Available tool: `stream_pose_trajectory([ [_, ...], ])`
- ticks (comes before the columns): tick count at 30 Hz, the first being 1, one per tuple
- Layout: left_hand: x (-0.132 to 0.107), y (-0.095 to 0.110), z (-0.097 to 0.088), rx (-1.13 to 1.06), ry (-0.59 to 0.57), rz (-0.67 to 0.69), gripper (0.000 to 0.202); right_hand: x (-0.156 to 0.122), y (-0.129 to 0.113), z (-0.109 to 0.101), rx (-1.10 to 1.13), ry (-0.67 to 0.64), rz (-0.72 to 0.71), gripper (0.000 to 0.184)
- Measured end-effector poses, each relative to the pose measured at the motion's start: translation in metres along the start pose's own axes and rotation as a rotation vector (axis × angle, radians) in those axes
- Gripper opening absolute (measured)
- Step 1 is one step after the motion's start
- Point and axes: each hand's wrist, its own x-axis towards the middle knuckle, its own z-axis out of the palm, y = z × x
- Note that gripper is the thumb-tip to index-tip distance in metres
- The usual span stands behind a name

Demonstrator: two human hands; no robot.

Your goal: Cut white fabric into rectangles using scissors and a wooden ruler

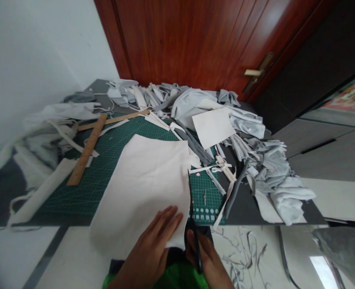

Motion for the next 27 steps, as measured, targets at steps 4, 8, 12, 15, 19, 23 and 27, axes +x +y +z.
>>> stream_pose_trajectory([
  [4, 0.000, 0.001, 0.000, 0.000, 0.006, -0.007, 0.087, -0.002, 0.005, -0.006, 0.014, 0.006, 0.003, 0.069],
  [8, 0.000, 0.002, 0.002, 0.005, 0.001, -0.003, 0.088, 0.004, 0.013, -0.012, 0.035, -0.025, 0.016, 0.070],
  [12, 0.000, 0.004, 0.001, 0.009, 0.014, 0.000, 0.090, 0.013, 0.013, -0.018, 0.044, -0.173, -0.008, 0.073],
  [15, -0.002, 0.006, -0.002, -0.001, 0.013, -0.005, 0.091, 0.016, 0.003, -0.024, 0.006, -0.220, -0.028, 0.075],
  [19, -0.004, 0.008, -0.009, -0.024, 0.034, -0.011, 0.093, 0.018, -0.012, -0.028, -0.058, -0.216, -0.025, 0.078],
  [23, -0.005, 0.010, -0.011, -0.031, 0.060, -0.012, 0.096, 0.018, -0.018, -0.027, -0.028, -0.239, -0.039, 0.077],
  [27, -0.007, 0.012, -0.010, -0.024, 0.053, -0.009, 0.098, 0.018, -0.023, -0.023, -0.040, -0.261, -0.058, 0.076],
])
